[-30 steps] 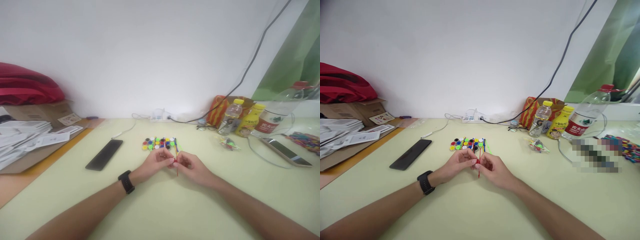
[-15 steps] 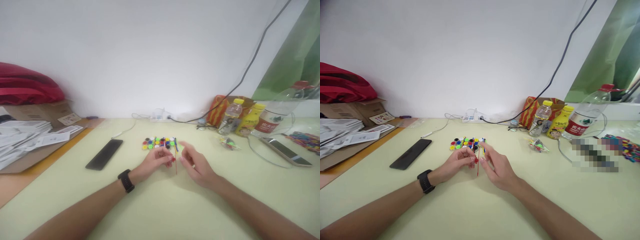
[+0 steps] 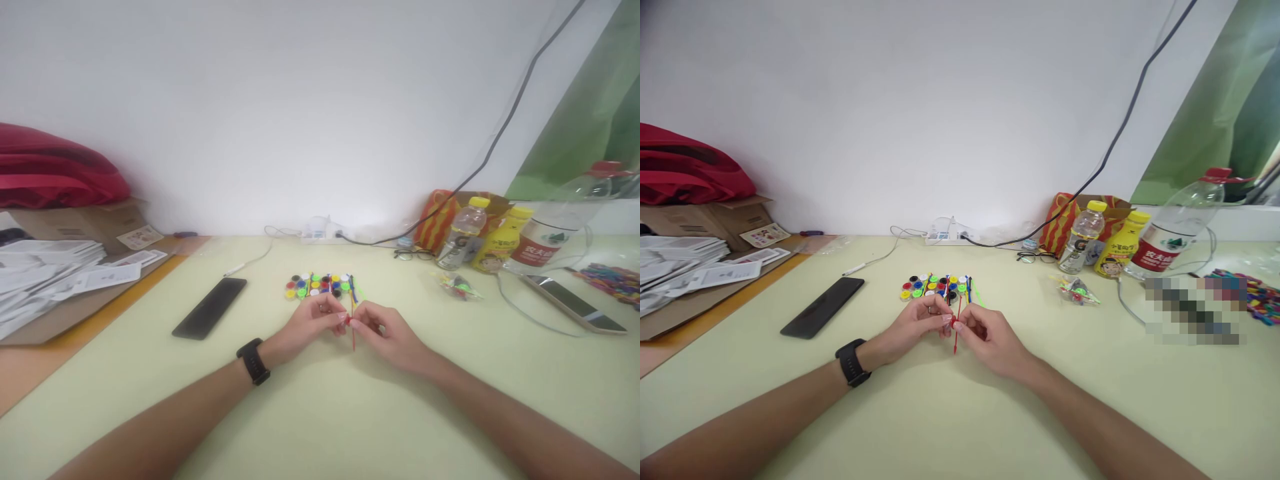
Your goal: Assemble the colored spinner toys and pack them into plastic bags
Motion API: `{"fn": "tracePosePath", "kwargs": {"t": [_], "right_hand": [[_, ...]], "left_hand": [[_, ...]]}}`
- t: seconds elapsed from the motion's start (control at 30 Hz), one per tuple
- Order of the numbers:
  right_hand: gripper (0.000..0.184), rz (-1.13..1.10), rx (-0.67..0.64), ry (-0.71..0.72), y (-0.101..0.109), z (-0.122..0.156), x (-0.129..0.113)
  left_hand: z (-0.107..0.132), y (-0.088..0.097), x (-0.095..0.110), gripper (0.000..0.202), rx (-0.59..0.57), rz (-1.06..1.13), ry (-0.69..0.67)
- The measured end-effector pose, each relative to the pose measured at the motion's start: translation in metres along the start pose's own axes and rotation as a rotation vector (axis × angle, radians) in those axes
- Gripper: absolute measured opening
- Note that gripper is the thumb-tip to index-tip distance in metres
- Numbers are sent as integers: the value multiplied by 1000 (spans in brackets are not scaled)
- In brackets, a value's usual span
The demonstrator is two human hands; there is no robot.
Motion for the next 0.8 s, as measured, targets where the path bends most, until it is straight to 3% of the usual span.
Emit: {"fn": "tracePosePath", "kwargs": {"t": [0.13, 0.3, 0.37, 0.5, 0.67, 0.8], "right_hand": [[20, 12, 109, 50, 4, 2, 1], [42, 108, 206, 158, 8, 6, -2], [25, 183, 178, 110, 9, 5, 1], [60, 146, 83, -69, 8, -1, 8], [42, 41, 105, 12, 8, -5, 2], [28, 5, 10, -7, 3, -2, -2]], "left_hand": [[0, 0, 0, 21, 4, -1, 10], [1, 1, 1, 21, 3, -2, 7], [1, 1, 0, 22, 3, -2, 12], [0, 2, -2, 22, 13, 6, 21], [0, 1, -2, 22, -1, 10, 8], [1, 0, 1, 22, -21, 6, 10]]}}
Point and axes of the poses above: each hand's wrist, its own z-axis away from the middle knuckle, its own y-axis out of the back of the hand, x = y × z, the point moved 2 cm from there along -z, towards the middle knuckle, and after that the axes turned 9 degrees about x, right-handed, at the moved point
